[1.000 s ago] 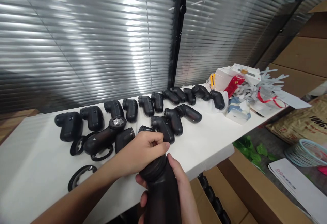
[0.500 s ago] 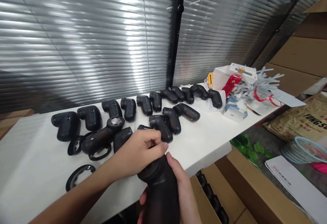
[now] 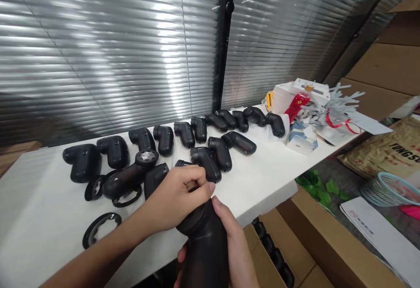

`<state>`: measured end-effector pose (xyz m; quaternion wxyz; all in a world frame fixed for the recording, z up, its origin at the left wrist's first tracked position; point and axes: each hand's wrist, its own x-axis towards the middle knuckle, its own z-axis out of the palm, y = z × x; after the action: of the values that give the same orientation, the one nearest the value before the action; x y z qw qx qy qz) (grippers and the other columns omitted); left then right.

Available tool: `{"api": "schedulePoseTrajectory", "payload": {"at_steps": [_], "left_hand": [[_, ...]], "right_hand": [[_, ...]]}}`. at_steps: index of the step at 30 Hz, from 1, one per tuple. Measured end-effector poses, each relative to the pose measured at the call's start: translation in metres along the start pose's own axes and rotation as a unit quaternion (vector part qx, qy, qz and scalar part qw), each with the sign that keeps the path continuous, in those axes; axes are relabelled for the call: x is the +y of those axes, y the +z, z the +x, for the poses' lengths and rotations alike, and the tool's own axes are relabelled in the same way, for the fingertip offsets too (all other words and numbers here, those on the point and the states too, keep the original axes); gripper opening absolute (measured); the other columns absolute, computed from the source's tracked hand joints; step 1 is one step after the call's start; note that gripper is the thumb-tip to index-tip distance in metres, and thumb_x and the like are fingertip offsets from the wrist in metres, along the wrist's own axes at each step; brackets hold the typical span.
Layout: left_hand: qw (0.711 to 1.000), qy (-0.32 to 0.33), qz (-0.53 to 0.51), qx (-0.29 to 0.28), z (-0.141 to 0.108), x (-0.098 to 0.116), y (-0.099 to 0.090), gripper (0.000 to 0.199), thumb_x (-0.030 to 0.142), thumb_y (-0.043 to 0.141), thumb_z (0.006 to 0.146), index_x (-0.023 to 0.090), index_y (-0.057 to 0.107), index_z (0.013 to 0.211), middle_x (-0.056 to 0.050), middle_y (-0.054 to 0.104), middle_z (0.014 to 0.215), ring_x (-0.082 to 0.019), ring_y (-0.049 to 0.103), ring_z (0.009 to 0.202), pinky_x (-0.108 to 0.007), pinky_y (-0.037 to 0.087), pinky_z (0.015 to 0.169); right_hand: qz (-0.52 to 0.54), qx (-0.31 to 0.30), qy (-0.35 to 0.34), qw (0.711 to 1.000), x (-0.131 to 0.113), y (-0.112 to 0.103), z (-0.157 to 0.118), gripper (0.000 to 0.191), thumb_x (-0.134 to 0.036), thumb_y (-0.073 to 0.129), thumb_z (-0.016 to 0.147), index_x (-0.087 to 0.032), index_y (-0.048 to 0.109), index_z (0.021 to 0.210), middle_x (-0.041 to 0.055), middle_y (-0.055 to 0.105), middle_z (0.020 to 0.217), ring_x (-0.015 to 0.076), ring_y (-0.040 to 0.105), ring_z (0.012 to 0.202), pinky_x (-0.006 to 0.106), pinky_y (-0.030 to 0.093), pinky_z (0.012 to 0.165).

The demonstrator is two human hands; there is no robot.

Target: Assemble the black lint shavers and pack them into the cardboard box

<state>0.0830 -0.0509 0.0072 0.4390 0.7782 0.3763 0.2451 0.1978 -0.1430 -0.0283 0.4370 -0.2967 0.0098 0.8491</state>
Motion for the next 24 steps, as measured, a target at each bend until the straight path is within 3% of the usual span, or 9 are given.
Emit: {"api": "schedulePoseTrajectory", "payload": {"at_steps": [5,10,14,16,19,21,24], "left_hand": [[0.997,0.061,0.022,0.031,-0.001,-0.002,0.009,0.035,0.027,0.058,0.086,0.017,0.039,0.059,0.004,0.042,0.064,-0.011,0.042,0.062,-0.028,0.030,0.058],[0.987,0.146,0.025,0.063,-0.005,-0.005,0.016,0.031,0.027,0.056,0.087,0.016,0.044,0.061,0.003,0.041,0.065,-0.011,0.040,0.060,-0.027,0.029,0.056],[0.971,0.221,0.023,0.083,-0.007,-0.008,0.019,0.035,0.028,0.050,0.093,0.015,0.045,0.061,0.001,0.040,0.063,-0.011,0.040,0.060,-0.026,0.030,0.056],[0.971,0.220,0.047,0.075,-0.008,-0.009,0.021,0.038,0.029,0.046,0.096,0.015,0.048,0.061,0.000,0.042,0.064,-0.012,0.042,0.060,-0.026,0.031,0.057],[0.982,0.169,0.071,0.054,-0.011,-0.007,0.025,0.036,0.037,0.043,0.099,0.017,0.059,0.075,-0.002,0.051,0.074,-0.014,0.049,0.066,-0.028,0.035,0.061],[0.986,0.144,0.072,0.055,-0.013,-0.004,0.027,0.035,0.044,0.043,0.098,0.017,0.060,0.084,-0.003,0.055,0.079,-0.017,0.052,0.071,-0.030,0.036,0.064],[0.989,0.131,0.046,0.053,-0.016,0.002,0.029,0.032,0.044,0.044,0.097,0.017,0.054,0.083,-0.004,0.057,0.081,-0.020,0.053,0.077,-0.033,0.038,0.068]], "right_hand": [[-0.016,0.023,0.019,0.999,0.001,-0.013,-0.005,0.067,-0.065,0.047,0.089,-0.003,0.072,0.089,0.0142,0.070,0.062,0.0294,0.071,0.059,0.045,0.059,0.062],[-0.082,0.010,-0.053,0.995,0.004,-0.023,-0.008,0.060,-0.062,0.062,0.081,-0.003,0.073,0.081,0.0162,0.072,0.068,0.0293,0.071,0.061,0.044,0.059,0.067],[-0.097,0.049,-0.129,0.986,0.008,-0.019,-0.011,0.061,-0.058,0.075,0.071,-0.009,0.069,0.107,0.0102,0.073,0.066,0.0255,0.071,0.057,0.038,0.057,0.062],[-0.105,0.099,-0.170,0.975,0.009,-0.015,-0.013,0.066,-0.055,0.079,0.069,-0.014,0.063,0.118,0.0068,0.073,0.063,0.0238,0.070,0.055,0.033,0.054,0.056],[-0.126,0.168,-0.233,0.950,0.012,-0.012,-0.014,0.065,-0.053,0.082,0.067,-0.017,0.062,0.118,0.0061,0.074,0.064,0.0253,0.072,0.058,0.032,0.054,0.053],[-0.124,0.209,-0.289,0.926,0.013,-0.012,-0.012,0.062,-0.047,0.086,0.063,-0.019,0.065,0.113,0.0062,0.077,0.077,0.0275,0.075,0.075,0.033,0.057,0.064],[-0.115,0.244,-0.340,0.901,0.017,-0.014,-0.010,0.063,-0.040,0.090,0.058,-0.019,0.065,0.112,0.0068,0.078,0.099,0.0292,0.072,0.099,0.034,0.057,0.079]]}}
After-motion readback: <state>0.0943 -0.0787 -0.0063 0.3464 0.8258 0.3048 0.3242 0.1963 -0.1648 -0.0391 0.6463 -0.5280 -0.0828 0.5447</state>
